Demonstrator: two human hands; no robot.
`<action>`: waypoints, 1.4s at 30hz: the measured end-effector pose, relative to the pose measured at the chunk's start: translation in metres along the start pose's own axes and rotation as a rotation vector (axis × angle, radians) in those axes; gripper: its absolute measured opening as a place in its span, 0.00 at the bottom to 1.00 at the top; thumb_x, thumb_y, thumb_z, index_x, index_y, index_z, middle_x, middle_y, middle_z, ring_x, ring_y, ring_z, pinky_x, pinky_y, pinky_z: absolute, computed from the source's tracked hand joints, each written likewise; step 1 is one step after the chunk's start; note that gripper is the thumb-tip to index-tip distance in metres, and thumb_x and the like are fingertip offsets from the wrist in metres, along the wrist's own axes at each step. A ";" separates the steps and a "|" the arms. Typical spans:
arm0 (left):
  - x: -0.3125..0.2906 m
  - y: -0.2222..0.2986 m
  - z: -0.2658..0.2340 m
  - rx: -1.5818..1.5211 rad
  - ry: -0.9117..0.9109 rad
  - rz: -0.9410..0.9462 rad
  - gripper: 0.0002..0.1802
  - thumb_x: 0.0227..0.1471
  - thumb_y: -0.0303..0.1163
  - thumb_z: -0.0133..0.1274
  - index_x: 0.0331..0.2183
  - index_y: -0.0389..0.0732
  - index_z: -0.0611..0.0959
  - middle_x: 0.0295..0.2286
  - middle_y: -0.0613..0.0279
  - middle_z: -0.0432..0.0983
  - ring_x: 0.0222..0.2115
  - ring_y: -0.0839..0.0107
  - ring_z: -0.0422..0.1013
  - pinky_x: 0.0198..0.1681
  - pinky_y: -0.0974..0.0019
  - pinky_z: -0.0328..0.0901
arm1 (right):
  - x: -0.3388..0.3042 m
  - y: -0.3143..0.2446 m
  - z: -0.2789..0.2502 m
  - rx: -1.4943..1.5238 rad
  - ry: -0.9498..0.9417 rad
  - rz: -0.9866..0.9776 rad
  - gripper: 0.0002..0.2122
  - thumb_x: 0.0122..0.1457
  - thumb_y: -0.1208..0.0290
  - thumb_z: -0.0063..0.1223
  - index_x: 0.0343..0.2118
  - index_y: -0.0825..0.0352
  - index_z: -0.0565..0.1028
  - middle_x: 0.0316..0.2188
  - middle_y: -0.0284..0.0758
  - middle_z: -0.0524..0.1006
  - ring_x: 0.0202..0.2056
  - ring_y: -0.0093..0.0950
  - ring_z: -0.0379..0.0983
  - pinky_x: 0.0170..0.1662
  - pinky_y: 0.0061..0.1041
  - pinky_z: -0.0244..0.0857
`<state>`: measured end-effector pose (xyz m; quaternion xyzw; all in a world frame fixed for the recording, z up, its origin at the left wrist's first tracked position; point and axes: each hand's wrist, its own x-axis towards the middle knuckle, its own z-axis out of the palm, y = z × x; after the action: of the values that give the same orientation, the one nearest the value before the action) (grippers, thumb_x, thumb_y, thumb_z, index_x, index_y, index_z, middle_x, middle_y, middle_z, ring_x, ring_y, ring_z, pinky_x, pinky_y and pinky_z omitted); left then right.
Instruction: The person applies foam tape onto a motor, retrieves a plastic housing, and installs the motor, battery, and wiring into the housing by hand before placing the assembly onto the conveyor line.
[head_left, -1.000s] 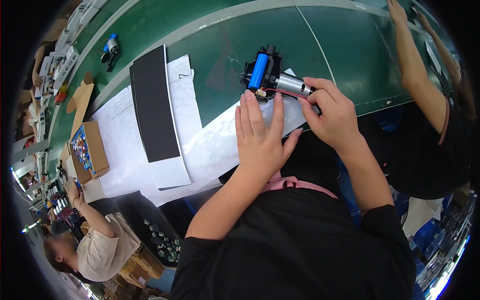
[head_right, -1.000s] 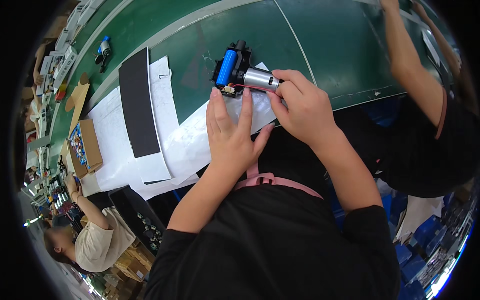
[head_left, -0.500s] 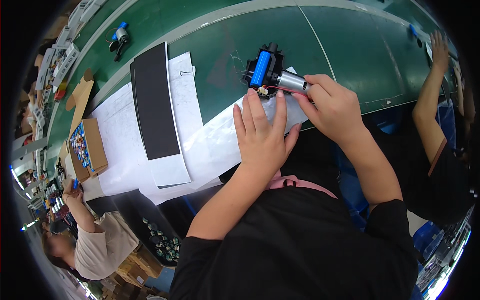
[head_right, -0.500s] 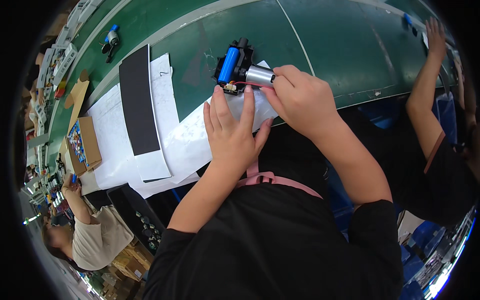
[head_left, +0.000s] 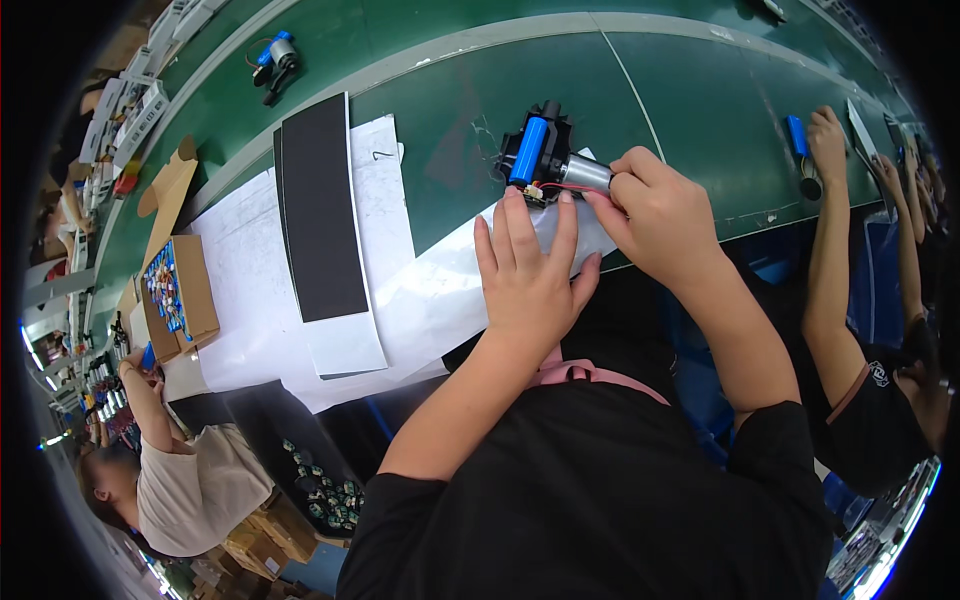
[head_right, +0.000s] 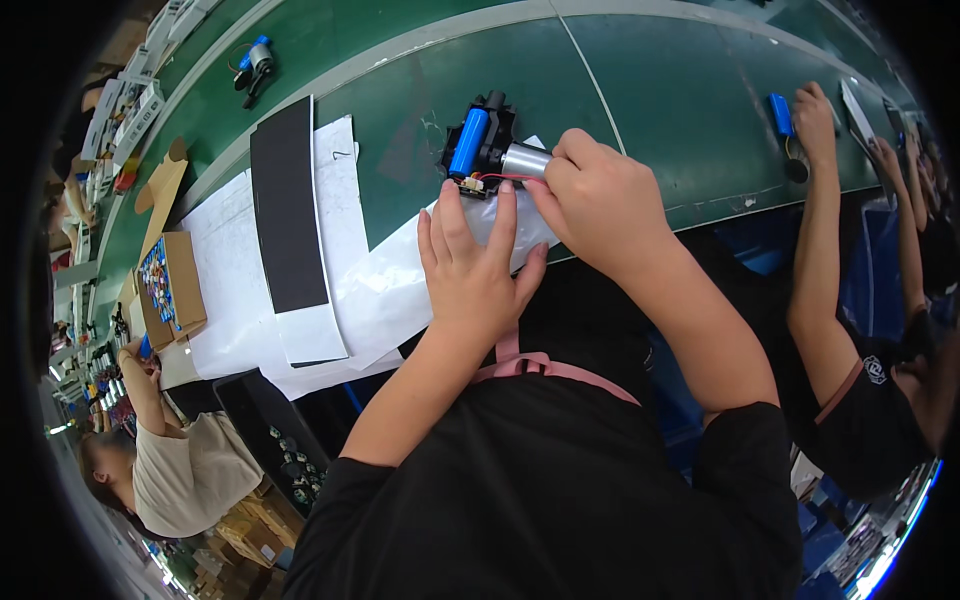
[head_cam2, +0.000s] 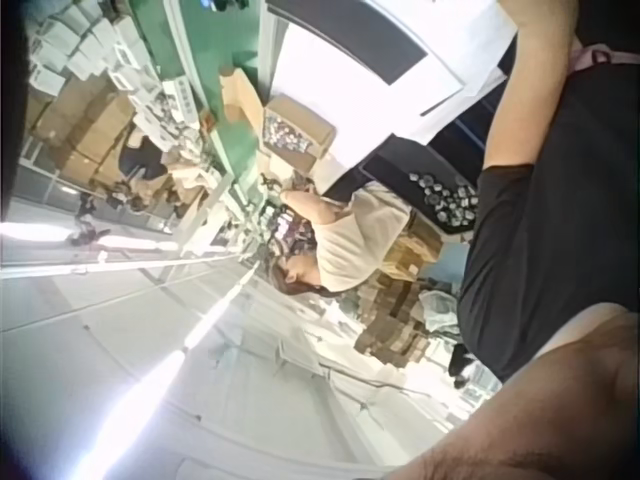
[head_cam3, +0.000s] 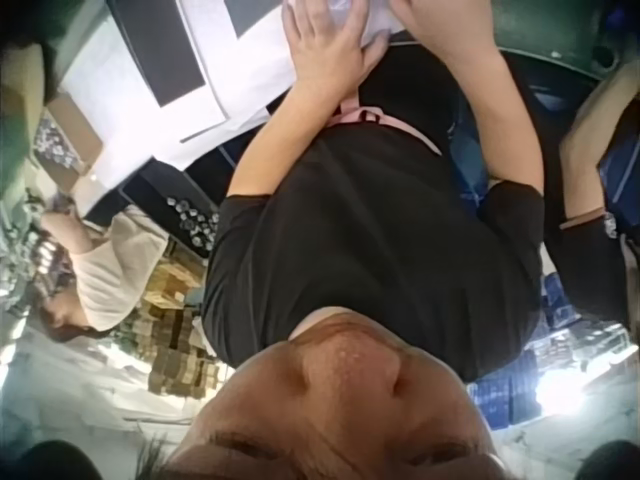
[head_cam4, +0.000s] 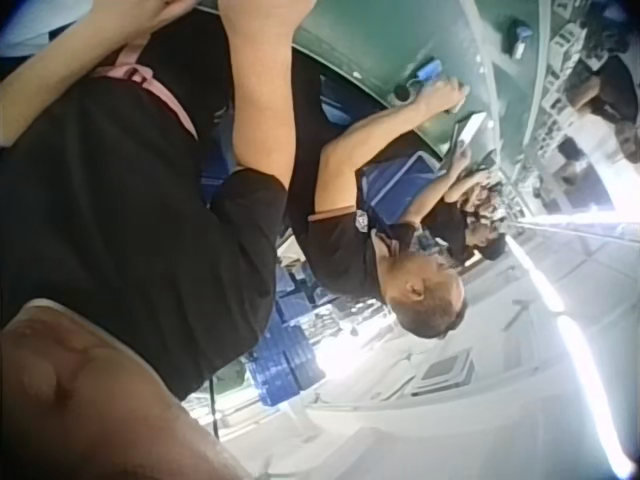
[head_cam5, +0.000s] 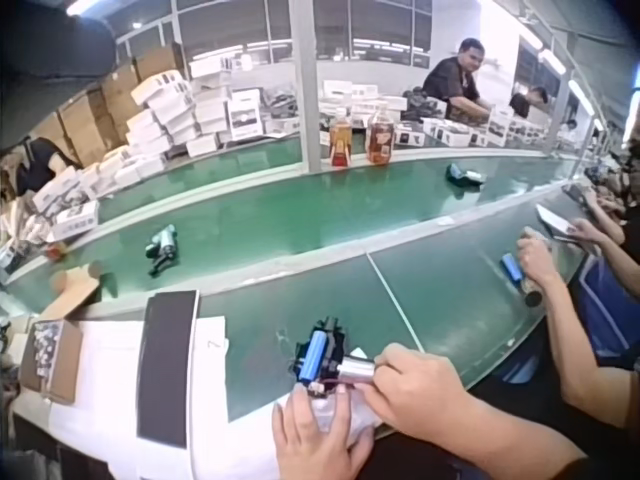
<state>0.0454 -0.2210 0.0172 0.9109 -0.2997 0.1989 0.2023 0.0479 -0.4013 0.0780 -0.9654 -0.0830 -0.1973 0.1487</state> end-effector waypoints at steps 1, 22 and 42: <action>0.000 0.000 0.000 -0.005 0.014 -0.005 0.39 0.47 0.50 0.63 0.59 0.48 0.76 0.60 0.35 0.56 0.58 0.42 0.61 0.60 0.36 0.56 | 0.001 0.000 0.000 0.007 -0.008 0.000 0.09 0.52 0.67 0.65 0.24 0.66 0.79 0.29 0.31 0.74 0.26 0.31 0.76 0.28 0.30 0.71; -0.002 -0.002 0.000 0.006 -0.030 0.018 0.37 0.48 0.50 0.63 0.60 0.54 0.77 0.61 0.33 0.51 0.61 0.42 0.57 0.60 0.37 0.57 | -0.016 0.011 0.006 0.157 0.075 -0.055 0.09 0.49 0.75 0.67 0.27 0.67 0.73 0.44 0.41 0.79 0.37 0.39 0.80 0.37 0.33 0.75; 0.010 0.008 -0.015 0.049 -0.143 0.013 0.38 0.50 0.50 0.63 0.61 0.52 0.75 0.59 0.32 0.52 0.59 0.41 0.57 0.58 0.37 0.57 | -0.030 0.027 0.005 0.697 0.019 0.371 0.05 0.50 0.82 0.60 0.28 0.70 0.75 0.49 0.44 0.79 0.48 0.35 0.78 0.53 0.31 0.68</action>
<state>0.0439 -0.2244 0.0362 0.9254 -0.3144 0.1421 0.1568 0.0285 -0.4284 0.0541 -0.8539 0.0321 -0.1359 0.5014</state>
